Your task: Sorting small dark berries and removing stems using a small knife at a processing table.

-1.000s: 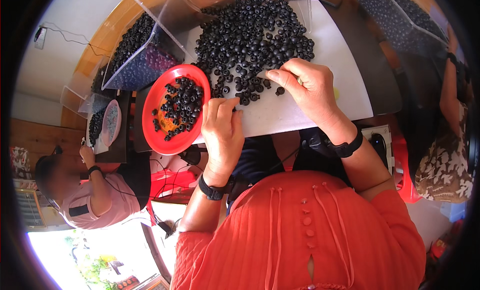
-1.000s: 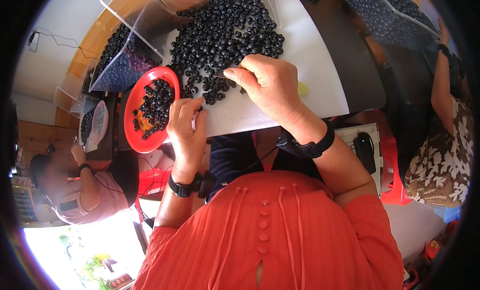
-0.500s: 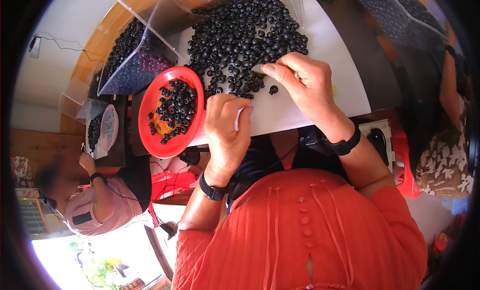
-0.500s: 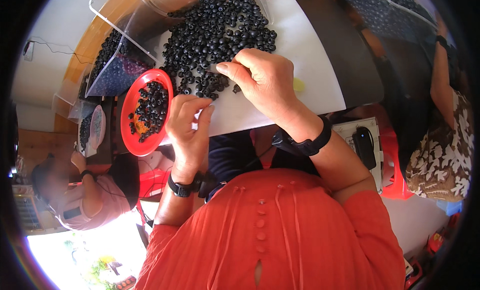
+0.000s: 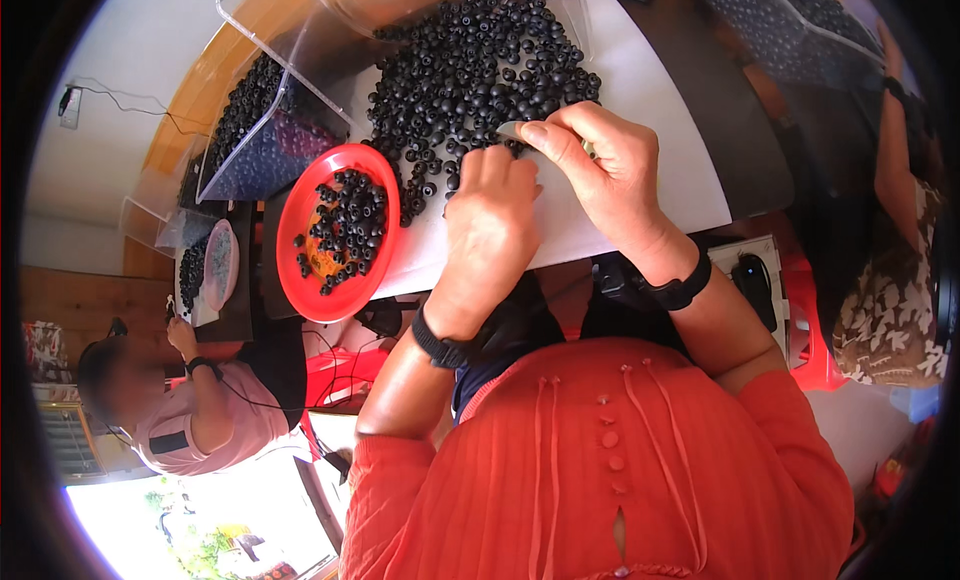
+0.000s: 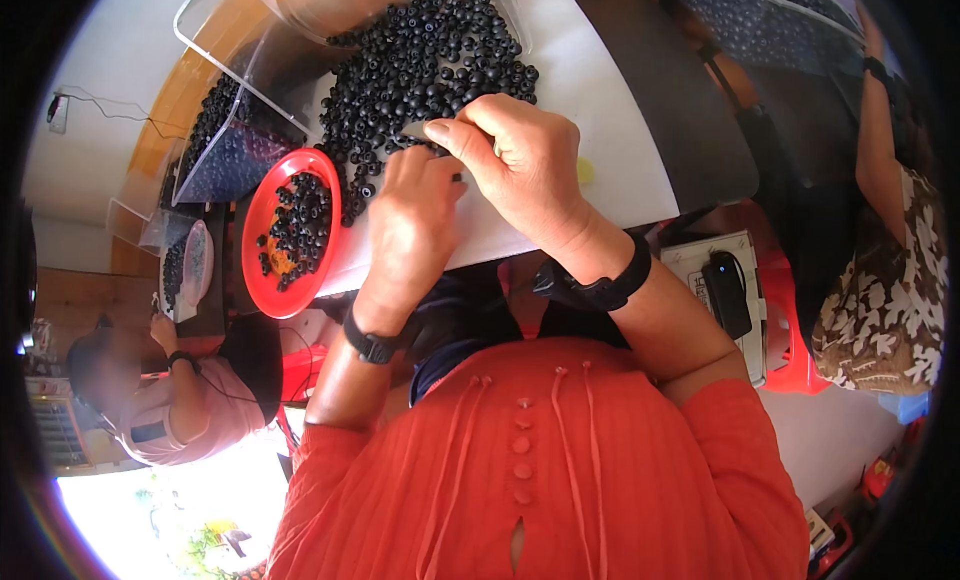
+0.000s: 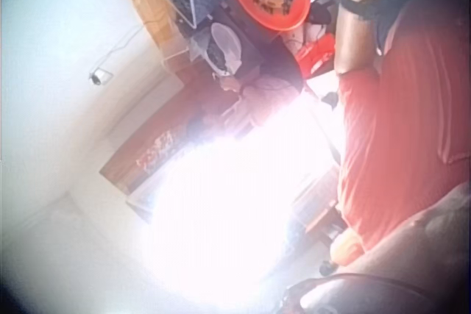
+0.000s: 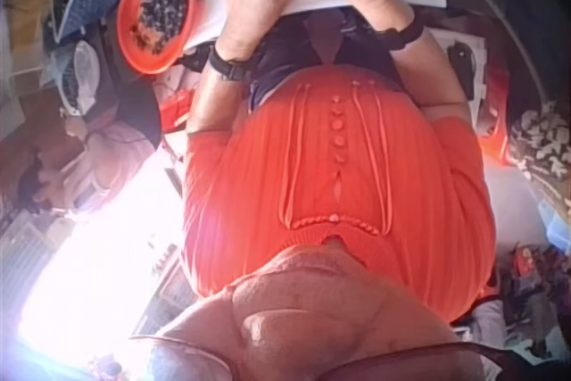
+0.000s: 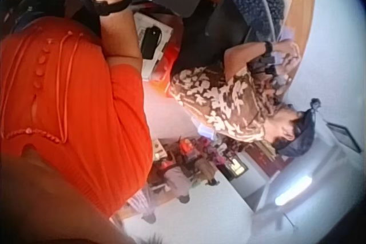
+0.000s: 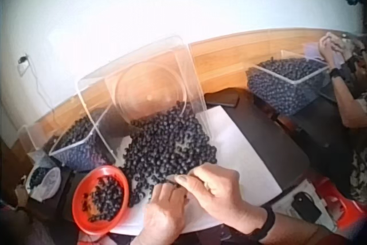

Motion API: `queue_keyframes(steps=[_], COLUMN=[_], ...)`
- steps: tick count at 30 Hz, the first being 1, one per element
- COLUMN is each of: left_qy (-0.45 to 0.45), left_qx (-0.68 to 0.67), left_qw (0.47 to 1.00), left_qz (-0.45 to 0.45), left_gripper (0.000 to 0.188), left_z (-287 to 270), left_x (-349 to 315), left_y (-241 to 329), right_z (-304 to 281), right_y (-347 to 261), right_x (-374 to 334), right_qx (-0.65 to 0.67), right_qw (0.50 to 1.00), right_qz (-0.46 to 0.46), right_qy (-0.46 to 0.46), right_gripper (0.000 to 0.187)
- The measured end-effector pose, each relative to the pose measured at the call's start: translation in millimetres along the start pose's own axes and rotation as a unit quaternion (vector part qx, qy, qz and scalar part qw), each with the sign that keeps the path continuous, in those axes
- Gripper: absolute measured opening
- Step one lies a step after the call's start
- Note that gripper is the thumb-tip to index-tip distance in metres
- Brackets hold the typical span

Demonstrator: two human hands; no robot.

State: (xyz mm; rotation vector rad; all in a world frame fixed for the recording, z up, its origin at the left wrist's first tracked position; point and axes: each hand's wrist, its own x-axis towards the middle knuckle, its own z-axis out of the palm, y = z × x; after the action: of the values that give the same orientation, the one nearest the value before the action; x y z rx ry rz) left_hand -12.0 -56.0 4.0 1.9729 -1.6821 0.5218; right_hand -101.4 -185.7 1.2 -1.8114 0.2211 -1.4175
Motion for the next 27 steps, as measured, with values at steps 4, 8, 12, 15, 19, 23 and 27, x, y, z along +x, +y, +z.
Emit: queue_keyframes(steps=[4, 8, 12, 15, 19, 23, 27], left_qy=[0.02, -0.041, 0.024, 0.024, 0.081, 0.084, 0.093], left_qx=[-0.147, -0.127, -0.211, -0.524, -0.667, -0.676, -0.677], left_qw=[0.986, 0.989, 0.966, 0.773, 0.645, 0.636, 0.648], left_qz=[-0.081, -0.063, -0.144, -0.358, -0.365, -0.362, -0.336], left_gripper=[0.024, 0.022, 0.014, 0.017, 0.022, 0.024, 0.025], left_z=[-28, -25, -17, -29, -27, -24, -21], left_x=[-22, -40, -40, -37, -42, -43, -43], left_y=[3, 5, -15, -19, -22, -21, -18], right_z=[-1, 1, 1, 0, 2, 1, 3], right_y=[0, 1, 2, 4, 1, 1, 3], right_x=[-2, -2, -3, -7, -7, -7, -8], right_qx=[-0.007, -0.032, -0.051, -0.053, -0.024, -0.029, -0.024], right_qw=[0.999, 0.997, 0.992, 0.989, 0.988, 0.983, 0.983], right_qz=[0.021, 0.02, 0.006, 0.008, 0.008, -0.003, 0.002], right_qy=[-0.025, -0.064, -0.113, -0.137, -0.155, -0.183, -0.183], right_gripper=[0.026, 0.028, 0.029, 0.029, 0.029, 0.031, 0.032])
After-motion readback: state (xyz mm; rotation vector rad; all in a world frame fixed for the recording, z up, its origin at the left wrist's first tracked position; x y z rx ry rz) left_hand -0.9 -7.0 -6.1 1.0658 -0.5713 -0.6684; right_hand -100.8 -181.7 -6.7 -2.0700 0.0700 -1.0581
